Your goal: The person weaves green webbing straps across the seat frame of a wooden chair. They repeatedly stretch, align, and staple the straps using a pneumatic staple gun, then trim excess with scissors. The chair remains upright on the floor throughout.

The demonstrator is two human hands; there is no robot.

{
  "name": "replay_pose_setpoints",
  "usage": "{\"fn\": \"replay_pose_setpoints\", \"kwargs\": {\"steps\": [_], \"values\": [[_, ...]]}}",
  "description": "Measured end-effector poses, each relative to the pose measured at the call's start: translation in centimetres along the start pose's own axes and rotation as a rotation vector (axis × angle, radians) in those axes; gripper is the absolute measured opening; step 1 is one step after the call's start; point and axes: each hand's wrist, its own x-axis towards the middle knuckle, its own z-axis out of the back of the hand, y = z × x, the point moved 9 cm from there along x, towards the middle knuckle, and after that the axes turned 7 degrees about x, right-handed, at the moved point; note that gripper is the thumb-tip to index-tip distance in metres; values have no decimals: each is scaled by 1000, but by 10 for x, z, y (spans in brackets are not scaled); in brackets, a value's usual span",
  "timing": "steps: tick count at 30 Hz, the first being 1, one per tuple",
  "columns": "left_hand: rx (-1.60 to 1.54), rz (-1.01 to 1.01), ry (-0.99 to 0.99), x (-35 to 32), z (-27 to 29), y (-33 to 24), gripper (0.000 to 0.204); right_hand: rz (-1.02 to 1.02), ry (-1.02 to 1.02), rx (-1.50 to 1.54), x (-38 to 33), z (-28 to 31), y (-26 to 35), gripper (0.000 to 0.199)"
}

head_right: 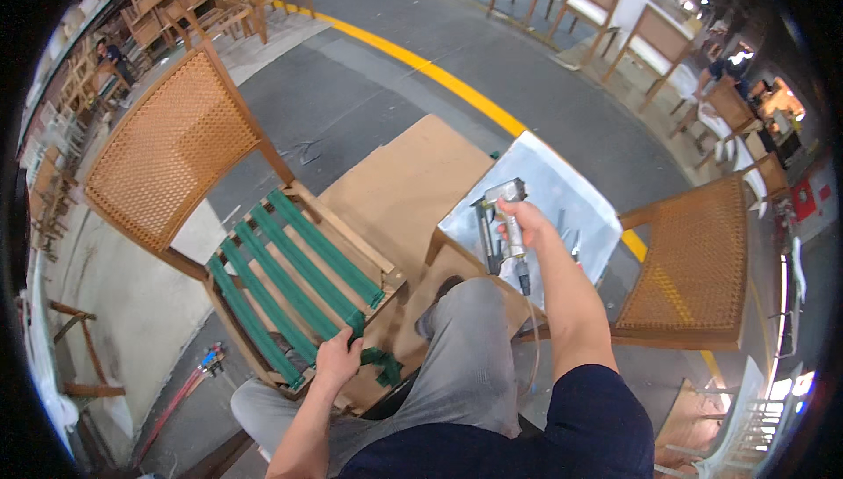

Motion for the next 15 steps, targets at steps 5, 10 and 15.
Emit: {"fn": "replay_pose_setpoints", "kwargs": {"steps": [5,10,15], "values": [[40,29,-10,-3,-4,-8,33,-79,107,129,25,12,-17,37],[-35,-17,-1,7,-4,-30,32,107,-440,-524,14,96,12,38],[8,-54,-118,-10,3,-23,33,243,-439,-544,-26,91,-11,33]]}}
